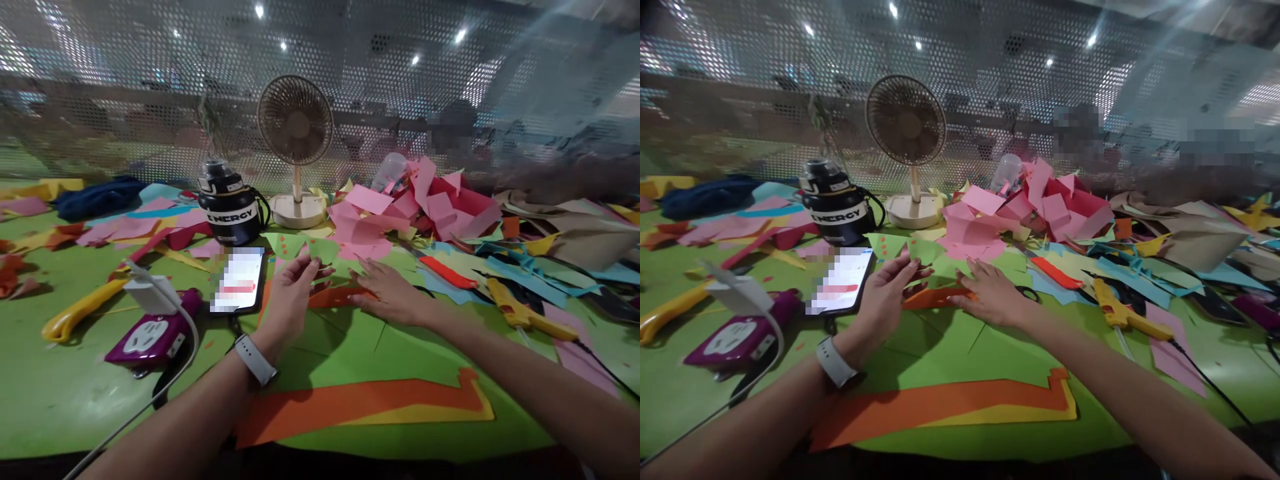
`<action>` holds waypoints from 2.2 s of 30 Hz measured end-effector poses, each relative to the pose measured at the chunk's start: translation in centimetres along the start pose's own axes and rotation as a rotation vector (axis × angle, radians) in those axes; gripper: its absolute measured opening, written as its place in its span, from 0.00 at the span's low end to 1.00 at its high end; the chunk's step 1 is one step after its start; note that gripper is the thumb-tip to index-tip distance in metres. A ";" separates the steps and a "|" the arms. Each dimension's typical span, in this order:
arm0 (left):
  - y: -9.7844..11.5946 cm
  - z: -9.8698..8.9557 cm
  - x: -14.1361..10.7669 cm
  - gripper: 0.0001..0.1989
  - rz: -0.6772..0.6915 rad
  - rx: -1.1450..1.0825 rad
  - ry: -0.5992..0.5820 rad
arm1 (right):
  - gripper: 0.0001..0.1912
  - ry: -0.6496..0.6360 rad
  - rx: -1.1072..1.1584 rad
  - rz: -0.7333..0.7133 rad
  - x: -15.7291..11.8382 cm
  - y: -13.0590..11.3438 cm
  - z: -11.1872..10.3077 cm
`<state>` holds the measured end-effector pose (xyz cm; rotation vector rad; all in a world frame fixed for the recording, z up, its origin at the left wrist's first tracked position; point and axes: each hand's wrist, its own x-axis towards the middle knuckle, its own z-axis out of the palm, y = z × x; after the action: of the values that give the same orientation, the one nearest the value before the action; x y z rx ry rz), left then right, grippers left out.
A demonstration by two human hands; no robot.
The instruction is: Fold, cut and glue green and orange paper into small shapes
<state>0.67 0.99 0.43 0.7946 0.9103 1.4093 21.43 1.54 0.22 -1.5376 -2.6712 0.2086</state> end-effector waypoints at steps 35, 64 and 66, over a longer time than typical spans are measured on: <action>0.0 1.1 -1.5 0.08 -0.195 -0.003 -0.101 | 0.28 0.291 0.998 0.120 -1.1 -3.0 -2.5; -0.2 1.3 -2.1 0.04 -0.173 -0.006 -0.139 | 0.29 0.515 -0.078 -0.103 -0.6 -4.2 -1.4; 0.0 1.4 -2.1 0.04 -0.178 -0.014 -0.135 | 0.29 0.531 -0.112 -0.127 -0.6 -4.0 -1.6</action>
<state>2.01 -1.01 1.17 0.7687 0.8445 1.1916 18.52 -0.82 2.41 -1.2212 -2.3651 -0.3170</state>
